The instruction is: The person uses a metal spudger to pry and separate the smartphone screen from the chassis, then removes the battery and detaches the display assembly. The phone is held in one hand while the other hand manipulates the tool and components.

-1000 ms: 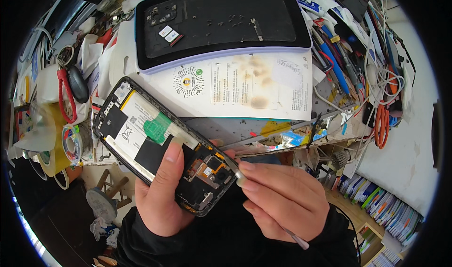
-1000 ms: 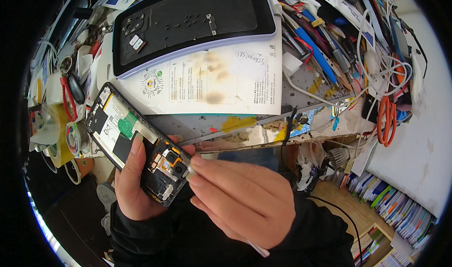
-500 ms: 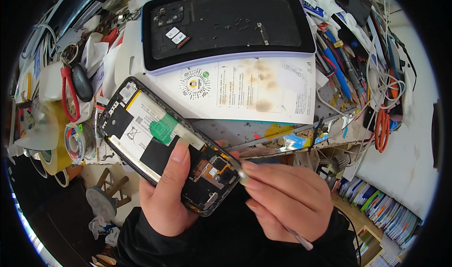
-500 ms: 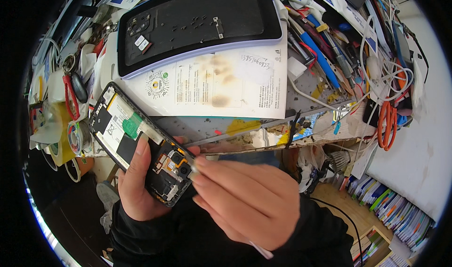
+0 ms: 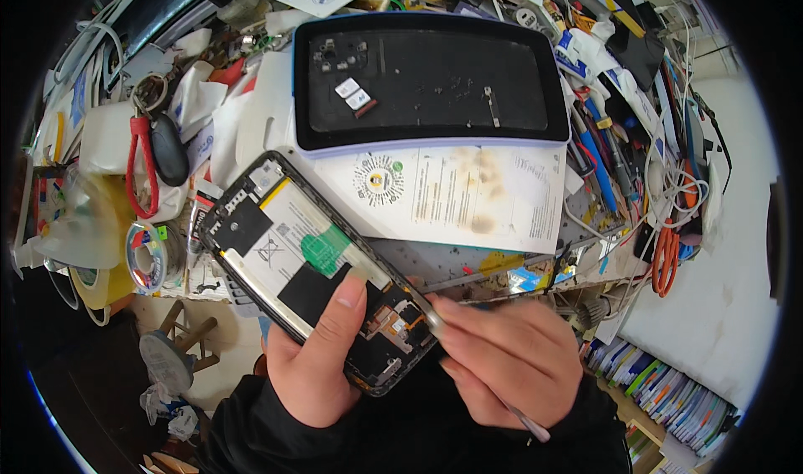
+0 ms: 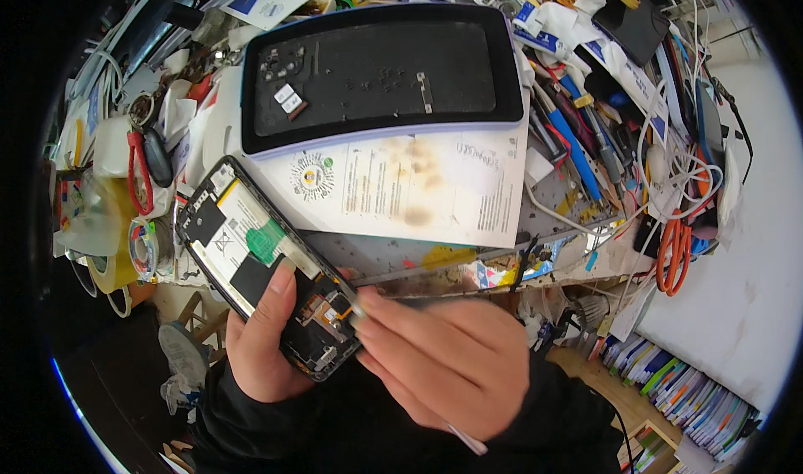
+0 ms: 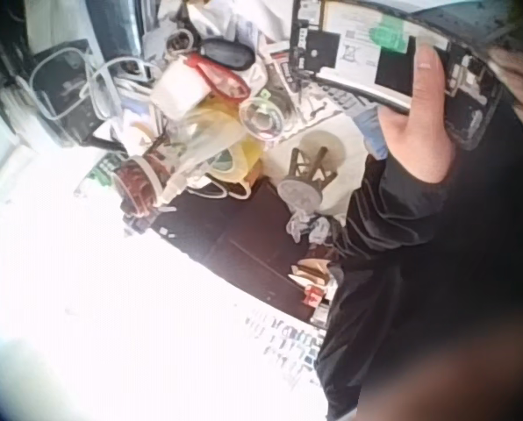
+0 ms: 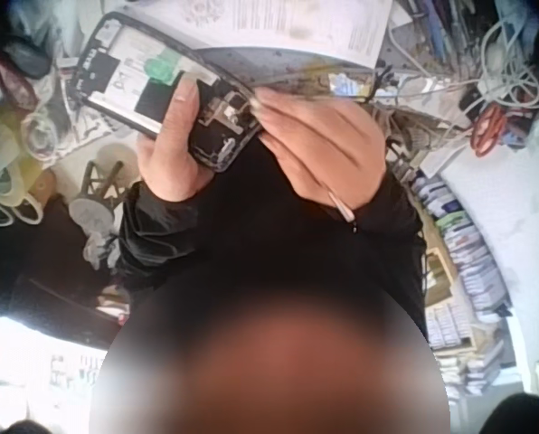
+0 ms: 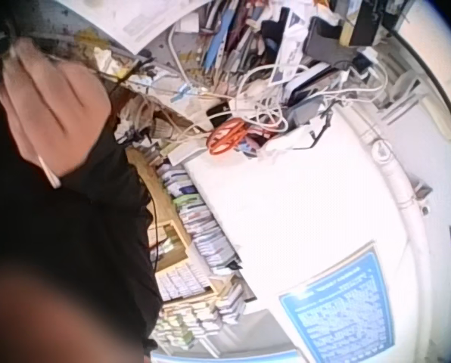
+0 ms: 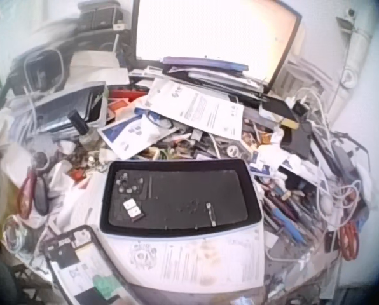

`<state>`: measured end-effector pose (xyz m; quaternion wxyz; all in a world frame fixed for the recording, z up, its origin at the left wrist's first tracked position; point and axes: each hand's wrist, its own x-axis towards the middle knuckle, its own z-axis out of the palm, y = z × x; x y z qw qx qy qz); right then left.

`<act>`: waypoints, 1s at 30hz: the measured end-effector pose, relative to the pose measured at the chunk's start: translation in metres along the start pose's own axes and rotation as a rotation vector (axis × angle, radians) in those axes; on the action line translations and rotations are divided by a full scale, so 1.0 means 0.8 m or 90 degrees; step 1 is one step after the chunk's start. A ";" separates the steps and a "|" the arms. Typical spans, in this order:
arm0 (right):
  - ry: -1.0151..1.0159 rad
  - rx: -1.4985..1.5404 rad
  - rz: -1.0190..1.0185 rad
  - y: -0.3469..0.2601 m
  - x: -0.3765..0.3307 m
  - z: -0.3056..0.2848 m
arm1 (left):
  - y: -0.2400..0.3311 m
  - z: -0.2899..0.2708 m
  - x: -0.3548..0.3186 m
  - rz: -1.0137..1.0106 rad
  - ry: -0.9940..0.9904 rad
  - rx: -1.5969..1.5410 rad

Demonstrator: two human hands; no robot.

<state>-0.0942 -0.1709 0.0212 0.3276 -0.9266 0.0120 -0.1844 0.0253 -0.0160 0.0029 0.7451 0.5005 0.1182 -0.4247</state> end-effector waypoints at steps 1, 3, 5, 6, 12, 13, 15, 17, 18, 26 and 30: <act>-0.038 -0.014 0.018 0.001 0.002 0.001 | 0.000 0.000 0.000 -0.007 0.017 0.002; 0.005 -0.005 -0.002 0.002 0.007 0.003 | 0.000 0.000 0.000 -0.002 0.004 -0.006; 0.030 0.000 -0.017 -0.004 0.008 -0.004 | 0.000 0.000 -0.002 -0.021 -0.013 -0.077; 0.050 0.030 -0.008 -0.004 0.010 0.001 | 0.000 -0.001 -0.002 -0.029 -0.014 -0.082; -0.002 0.004 -0.020 0.000 0.016 -0.004 | 0.002 0.000 -0.001 -0.023 0.013 -0.032; -0.002 0.009 -0.030 -0.001 0.015 -0.007 | 0.001 0.001 -0.004 -0.032 0.003 -0.095; 0.007 0.017 -0.029 0.001 0.013 -0.005 | 0.001 0.000 -0.004 -0.025 0.019 -0.034; -0.035 -0.015 -0.014 0.004 0.015 0.000 | 0.000 -0.001 -0.001 0.011 0.059 0.008; -0.021 -0.005 -0.011 0.003 0.017 0.001 | 0.002 -0.001 -0.002 0.007 0.036 0.000; 0.008 -0.027 -0.077 0.013 0.032 0.006 | 0.002 0.000 -0.003 -0.008 0.034 -0.031; 0.018 -0.028 -0.067 0.006 0.013 -0.004 | 0.005 -0.001 -0.003 -0.045 0.023 -0.021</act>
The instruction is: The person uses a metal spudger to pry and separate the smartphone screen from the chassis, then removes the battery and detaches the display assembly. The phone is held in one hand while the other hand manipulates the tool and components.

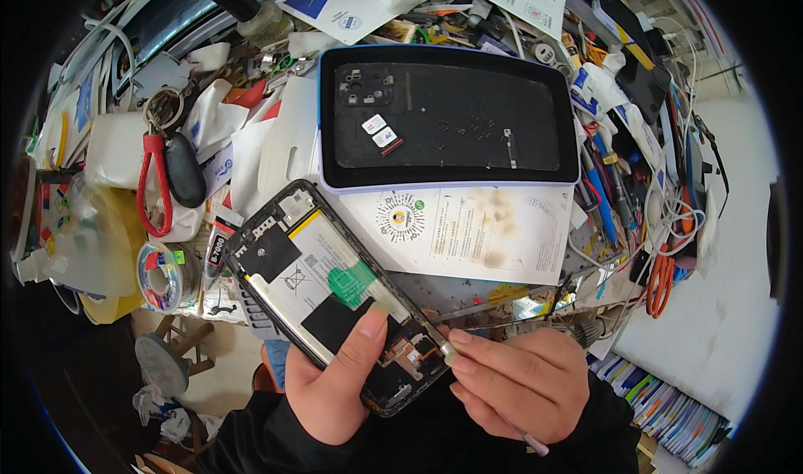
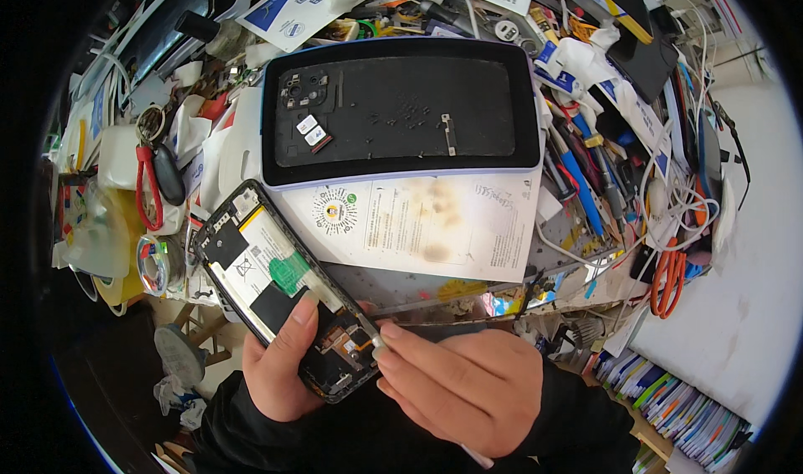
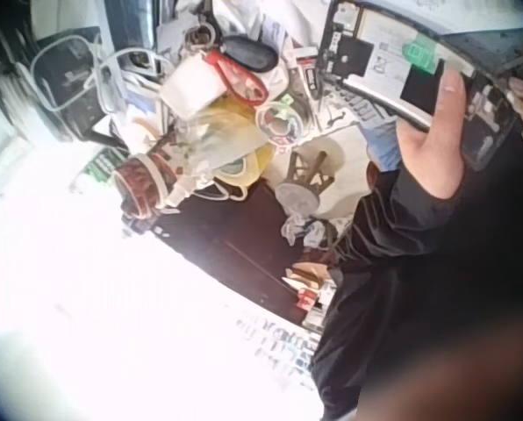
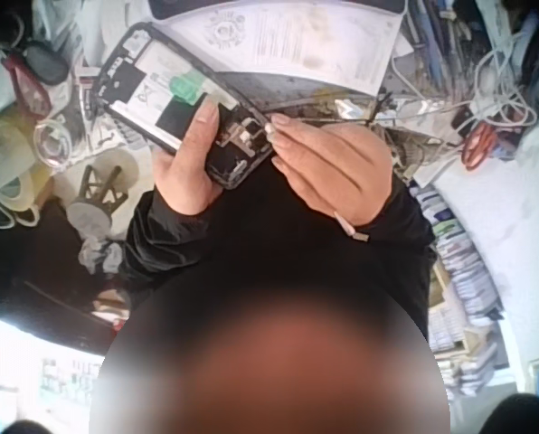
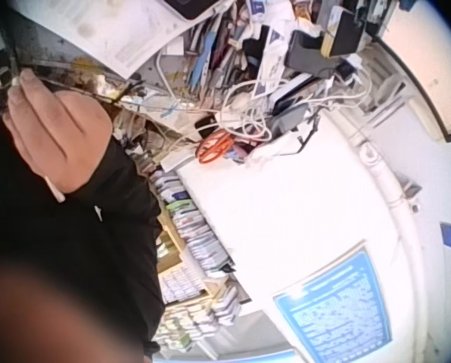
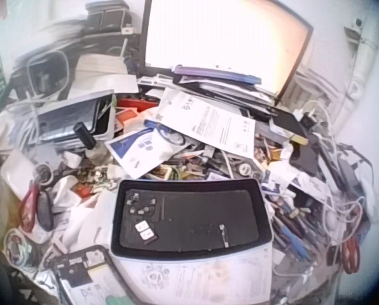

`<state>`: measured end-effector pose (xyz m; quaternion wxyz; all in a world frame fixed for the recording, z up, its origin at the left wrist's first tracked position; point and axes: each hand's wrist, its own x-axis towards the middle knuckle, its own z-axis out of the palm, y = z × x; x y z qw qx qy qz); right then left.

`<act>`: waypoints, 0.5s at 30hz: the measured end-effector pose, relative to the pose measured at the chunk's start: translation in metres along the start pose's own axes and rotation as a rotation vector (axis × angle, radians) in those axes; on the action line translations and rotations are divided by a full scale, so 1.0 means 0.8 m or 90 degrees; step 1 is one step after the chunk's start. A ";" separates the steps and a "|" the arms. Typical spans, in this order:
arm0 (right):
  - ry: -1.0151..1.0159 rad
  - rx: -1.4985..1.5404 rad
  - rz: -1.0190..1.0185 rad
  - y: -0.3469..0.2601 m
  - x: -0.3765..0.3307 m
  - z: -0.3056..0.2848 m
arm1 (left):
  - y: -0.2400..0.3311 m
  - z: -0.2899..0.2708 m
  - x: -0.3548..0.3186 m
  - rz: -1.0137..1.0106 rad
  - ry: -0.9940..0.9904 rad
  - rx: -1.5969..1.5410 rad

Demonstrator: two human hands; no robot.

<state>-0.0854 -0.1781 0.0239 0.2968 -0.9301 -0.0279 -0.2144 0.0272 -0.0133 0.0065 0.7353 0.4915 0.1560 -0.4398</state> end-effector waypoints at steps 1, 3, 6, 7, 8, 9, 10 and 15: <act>-0.042 0.000 0.016 -0.002 -0.004 -0.002 | 0.002 0.000 0.000 -0.012 -0.004 0.008; -0.068 -0.004 0.039 -0.006 -0.008 -0.006 | 0.003 0.001 0.000 -0.017 0.003 0.010; -0.075 -0.024 0.001 -0.009 -0.001 -0.011 | 0.007 0.000 -0.002 -0.047 -0.020 0.008; -0.087 -0.027 -0.009 -0.008 0.004 -0.009 | 0.006 0.000 -0.002 -0.038 -0.005 0.011; -0.083 -0.031 -0.008 -0.007 0.010 -0.006 | 0.005 0.000 -0.002 -0.030 0.008 0.014; -0.068 -0.038 -0.015 -0.004 0.015 -0.003 | 0.004 0.000 -0.002 -0.026 0.021 0.020; -0.054 -0.044 -0.021 -0.002 0.019 0.002 | 0.003 -0.001 -0.001 -0.013 0.025 0.025; -0.091 -0.058 0.006 -0.005 0.019 0.005 | -0.003 -0.002 0.000 0.017 0.052 0.036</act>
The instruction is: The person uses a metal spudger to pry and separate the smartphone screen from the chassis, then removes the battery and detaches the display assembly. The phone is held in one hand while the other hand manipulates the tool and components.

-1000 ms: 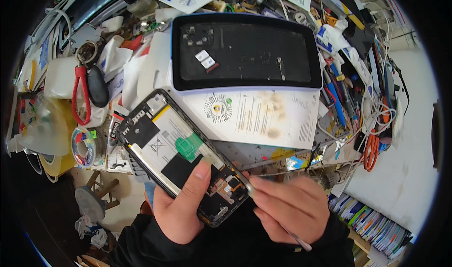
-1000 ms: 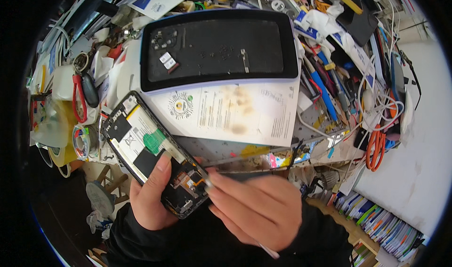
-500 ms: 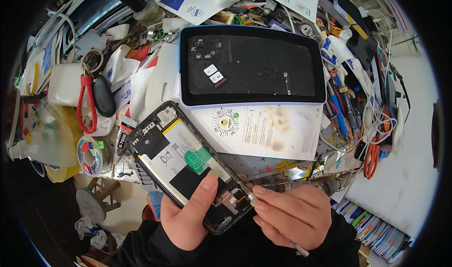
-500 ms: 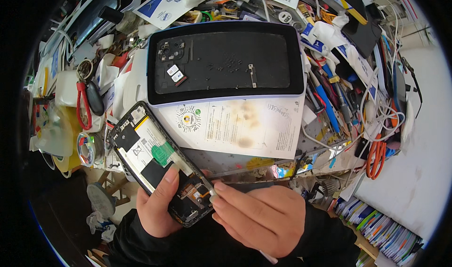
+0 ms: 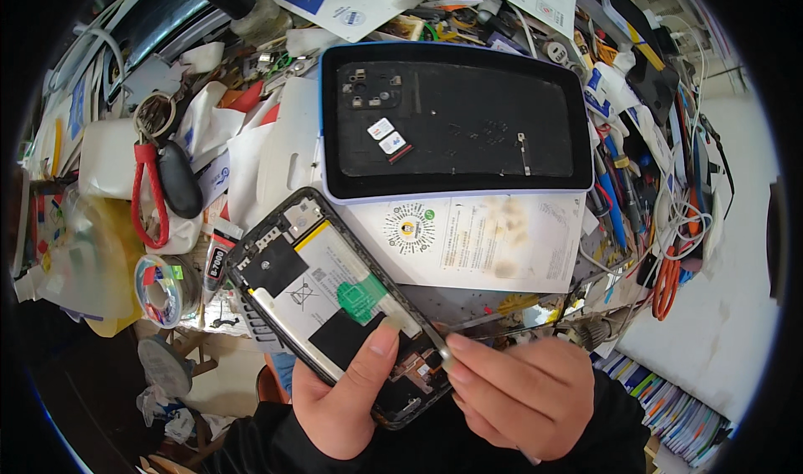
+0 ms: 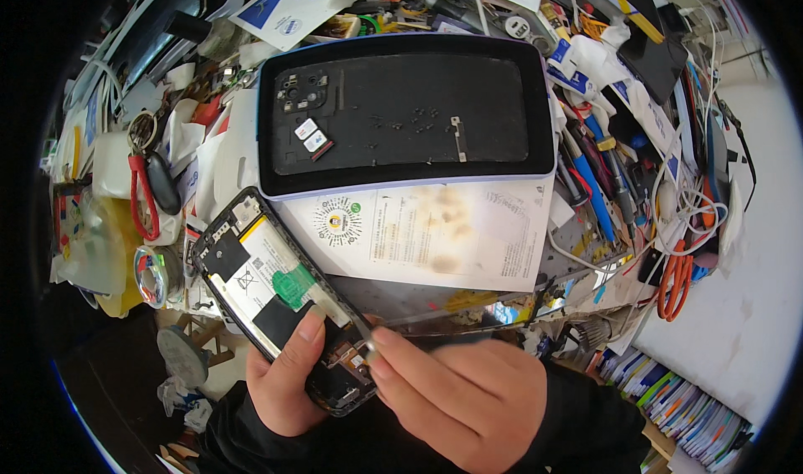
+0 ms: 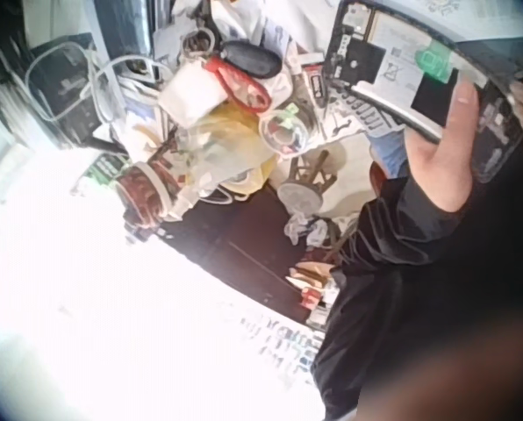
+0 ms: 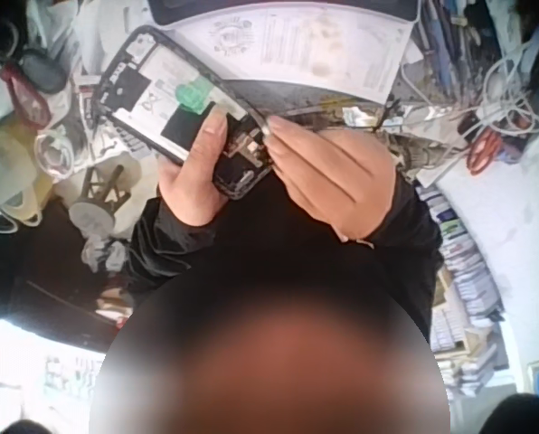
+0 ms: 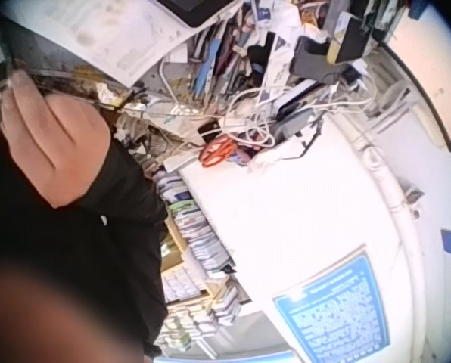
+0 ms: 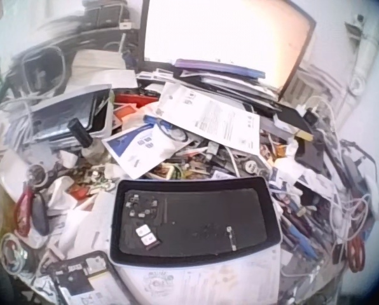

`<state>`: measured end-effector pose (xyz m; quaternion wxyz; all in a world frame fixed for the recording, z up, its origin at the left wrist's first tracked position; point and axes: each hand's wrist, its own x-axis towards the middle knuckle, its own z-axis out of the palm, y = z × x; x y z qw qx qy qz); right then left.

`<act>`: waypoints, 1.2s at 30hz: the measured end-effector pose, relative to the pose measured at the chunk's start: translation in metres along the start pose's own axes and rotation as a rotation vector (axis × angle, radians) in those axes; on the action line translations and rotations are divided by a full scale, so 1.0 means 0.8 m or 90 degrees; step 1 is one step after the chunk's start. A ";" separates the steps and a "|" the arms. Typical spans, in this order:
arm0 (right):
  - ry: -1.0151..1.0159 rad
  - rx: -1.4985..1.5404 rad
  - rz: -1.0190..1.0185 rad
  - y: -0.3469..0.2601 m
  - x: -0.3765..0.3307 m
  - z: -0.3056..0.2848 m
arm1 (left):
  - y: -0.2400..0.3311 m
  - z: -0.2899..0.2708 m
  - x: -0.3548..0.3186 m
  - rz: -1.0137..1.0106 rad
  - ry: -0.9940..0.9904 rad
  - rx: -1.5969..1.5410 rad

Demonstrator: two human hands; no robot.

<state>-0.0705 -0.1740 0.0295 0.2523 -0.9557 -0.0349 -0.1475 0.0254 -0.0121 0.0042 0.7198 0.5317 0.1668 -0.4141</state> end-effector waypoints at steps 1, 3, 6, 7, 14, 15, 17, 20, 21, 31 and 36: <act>0.009 -0.004 -0.011 0.000 -0.003 -0.001 | -0.001 -0.001 0.000 0.005 0.000 0.001; 0.032 -0.008 -0.024 -0.001 -0.005 -0.001 | 0.000 -0.001 -0.001 0.009 -0.001 0.015; 0.079 0.013 -0.036 0.003 -0.001 0.001 | 0.001 -0.001 0.000 0.003 -0.004 -0.007; 0.070 -0.016 -0.023 0.002 0.001 0.002 | 0.001 -0.001 0.000 0.001 -0.003 0.008; 0.071 0.010 -0.024 0.006 0.007 0.006 | 0.004 0.000 0.003 0.002 -0.017 -0.022; 0.097 0.011 -0.040 0.006 0.006 0.006 | 0.003 0.001 0.002 -0.010 -0.019 -0.031; 0.098 0.014 -0.038 0.004 0.002 0.006 | 0.002 0.001 0.001 -0.007 -0.023 -0.043; 0.070 0.022 -0.015 0.009 0.002 0.010 | 0.003 0.002 0.001 -0.003 -0.026 -0.035; 0.057 0.030 -0.024 0.011 0.002 0.010 | 0.004 0.002 0.003 -0.001 -0.034 -0.039; 0.039 0.017 -0.005 -0.006 -0.041 -0.005 | 0.011 0.002 0.002 -0.033 -0.076 -0.011; 0.045 -0.025 -0.042 0.003 -0.025 0.005 | 0.006 0.003 0.000 -0.009 -0.027 0.021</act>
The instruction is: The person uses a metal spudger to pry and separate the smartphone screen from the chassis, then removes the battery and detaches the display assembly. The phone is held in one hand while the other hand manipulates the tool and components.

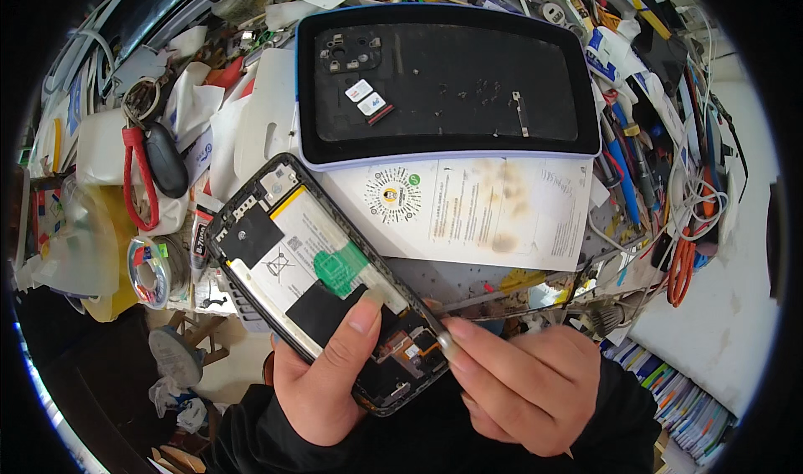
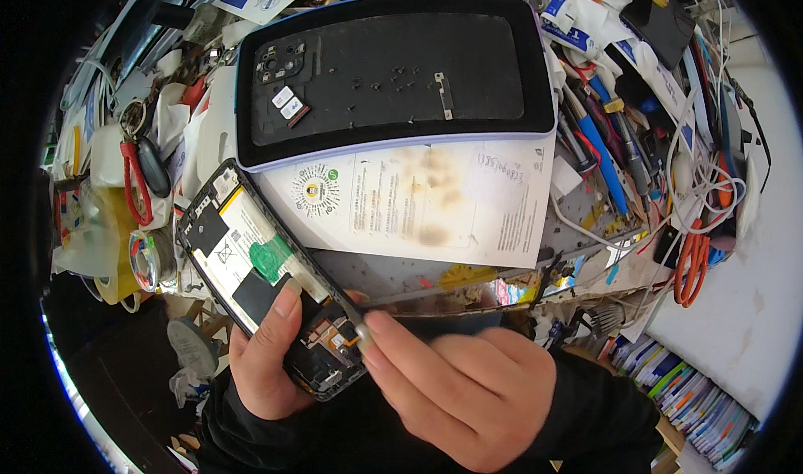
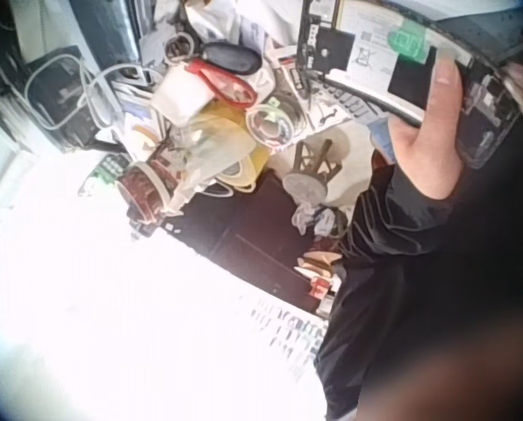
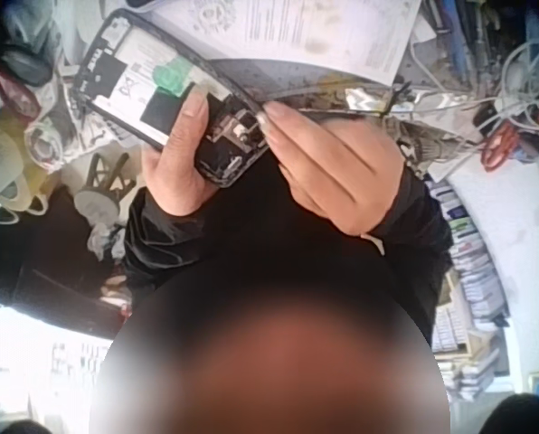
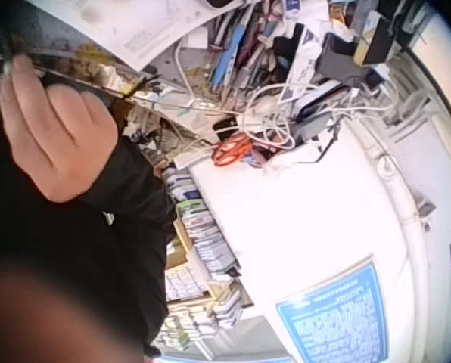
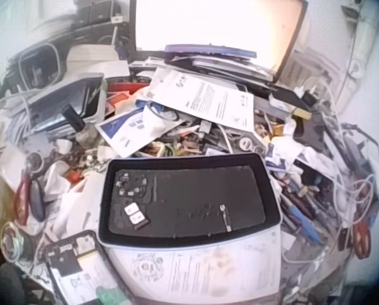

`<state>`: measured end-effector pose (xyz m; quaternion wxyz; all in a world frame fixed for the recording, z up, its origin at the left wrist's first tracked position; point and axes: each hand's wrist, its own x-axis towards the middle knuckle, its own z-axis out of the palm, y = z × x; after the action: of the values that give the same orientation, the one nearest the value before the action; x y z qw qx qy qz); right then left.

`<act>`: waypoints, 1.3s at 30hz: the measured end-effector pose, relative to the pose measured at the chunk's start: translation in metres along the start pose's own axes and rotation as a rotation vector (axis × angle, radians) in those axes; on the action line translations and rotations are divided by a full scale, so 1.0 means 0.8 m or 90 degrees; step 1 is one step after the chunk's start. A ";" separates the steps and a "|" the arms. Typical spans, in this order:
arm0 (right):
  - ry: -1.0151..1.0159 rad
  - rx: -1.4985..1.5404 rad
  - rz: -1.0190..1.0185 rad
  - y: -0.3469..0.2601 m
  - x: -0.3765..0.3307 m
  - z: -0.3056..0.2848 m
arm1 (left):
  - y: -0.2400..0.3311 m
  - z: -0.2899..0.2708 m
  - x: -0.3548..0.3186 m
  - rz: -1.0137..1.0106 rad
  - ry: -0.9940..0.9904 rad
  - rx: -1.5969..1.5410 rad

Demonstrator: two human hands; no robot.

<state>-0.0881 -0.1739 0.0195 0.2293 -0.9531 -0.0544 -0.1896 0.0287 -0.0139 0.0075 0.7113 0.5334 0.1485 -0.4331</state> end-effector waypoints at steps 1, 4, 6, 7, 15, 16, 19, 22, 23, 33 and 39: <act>0.000 -0.010 -0.031 0.008 0.004 0.005 | -0.002 0.001 0.000 0.015 0.009 -0.004; 0.023 -0.025 -0.053 0.016 0.013 0.013 | -0.003 0.000 0.000 0.043 0.023 -0.009; 0.018 -0.033 -0.041 0.014 0.014 0.009 | -0.003 -0.001 0.002 0.033 0.024 -0.013; -0.010 -0.035 -0.038 0.011 0.013 0.005 | -0.002 -0.002 0.001 0.020 0.022 -0.009; 0.037 -0.050 -0.023 0.002 0.019 0.003 | -0.001 0.000 0.000 0.012 0.026 -0.030; 0.004 -0.035 -0.027 0.006 0.017 0.006 | -0.001 0.000 0.000 0.005 0.028 -0.026; 0.001 -0.017 -0.047 0.016 0.013 0.010 | -0.001 0.000 0.001 0.023 0.027 -0.057; 0.035 -0.023 -0.046 0.016 0.007 0.009 | -0.001 0.000 0.001 0.008 0.026 -0.047; 0.059 -0.023 -0.057 0.016 0.005 0.010 | -0.002 0.000 0.001 0.014 0.023 -0.046; 0.083 0.028 -0.018 0.016 0.001 0.018 | -0.002 -0.001 0.001 0.026 0.032 -0.044; 0.053 0.016 -0.040 0.022 0.002 0.025 | -0.003 0.000 0.001 0.022 0.058 -0.059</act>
<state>-0.0768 -0.1804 -0.0035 0.2369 -0.9394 -0.0769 -0.2353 0.0272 -0.0147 0.0053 0.7348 0.5218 0.1916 -0.3888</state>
